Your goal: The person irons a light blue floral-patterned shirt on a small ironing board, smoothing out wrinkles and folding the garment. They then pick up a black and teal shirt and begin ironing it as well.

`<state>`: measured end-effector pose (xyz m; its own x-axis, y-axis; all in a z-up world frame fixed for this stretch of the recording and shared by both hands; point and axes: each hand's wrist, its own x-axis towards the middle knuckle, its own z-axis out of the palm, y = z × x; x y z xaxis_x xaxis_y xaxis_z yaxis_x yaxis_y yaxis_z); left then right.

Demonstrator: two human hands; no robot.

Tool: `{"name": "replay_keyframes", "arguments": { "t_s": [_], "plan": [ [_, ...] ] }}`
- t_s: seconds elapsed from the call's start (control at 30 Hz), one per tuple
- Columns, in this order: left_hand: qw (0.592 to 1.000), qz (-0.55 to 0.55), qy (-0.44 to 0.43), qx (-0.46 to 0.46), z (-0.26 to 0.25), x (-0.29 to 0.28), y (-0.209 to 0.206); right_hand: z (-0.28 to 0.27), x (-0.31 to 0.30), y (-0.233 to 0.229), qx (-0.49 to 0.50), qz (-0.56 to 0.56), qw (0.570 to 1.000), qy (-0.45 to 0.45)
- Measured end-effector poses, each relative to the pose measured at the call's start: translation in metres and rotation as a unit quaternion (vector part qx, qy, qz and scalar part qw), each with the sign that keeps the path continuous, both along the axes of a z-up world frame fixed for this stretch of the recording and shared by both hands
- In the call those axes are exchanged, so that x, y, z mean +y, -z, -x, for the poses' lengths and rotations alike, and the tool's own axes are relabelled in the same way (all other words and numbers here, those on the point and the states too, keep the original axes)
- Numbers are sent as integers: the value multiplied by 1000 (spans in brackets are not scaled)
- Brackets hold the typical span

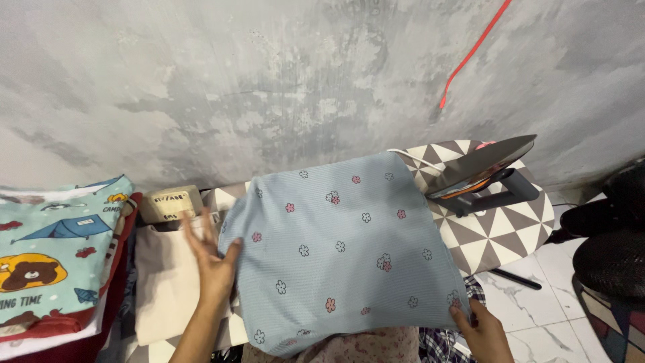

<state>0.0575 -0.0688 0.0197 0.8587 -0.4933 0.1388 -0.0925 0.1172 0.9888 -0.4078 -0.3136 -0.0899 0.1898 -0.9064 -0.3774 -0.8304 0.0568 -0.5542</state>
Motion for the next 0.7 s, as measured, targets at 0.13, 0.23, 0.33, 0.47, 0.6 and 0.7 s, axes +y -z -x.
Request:
{"name": "replay_keyframes", "arguments": {
  "t_s": [0.13, 0.23, 0.33, 0.47, 0.6, 0.7],
  "plan": [
    [999, -41, 18, -14, -3, 12, -8, -11, -3, -22, 50, -28, 998, 3],
    [982, -173, 61, 44, -20, 15, -1, -13, -3, -39, -29, 91, 995, -2],
    [978, -190, 73, 40, -40, 3, 21, -15, -20, -61, -101, 255, 961, 43],
    [982, -170, 55, 65, -77, -30, 44, -27, -61, -85, -264, 373, 888, 43],
    [983, -87, 48, 156, -98, -57, 47, -58, -132, -71, -405, 382, 829, -49],
    [990, 5, 39, 134, -100, -56, 36, -76, -169, -50, -588, 308, 748, 8]
  ]
}}
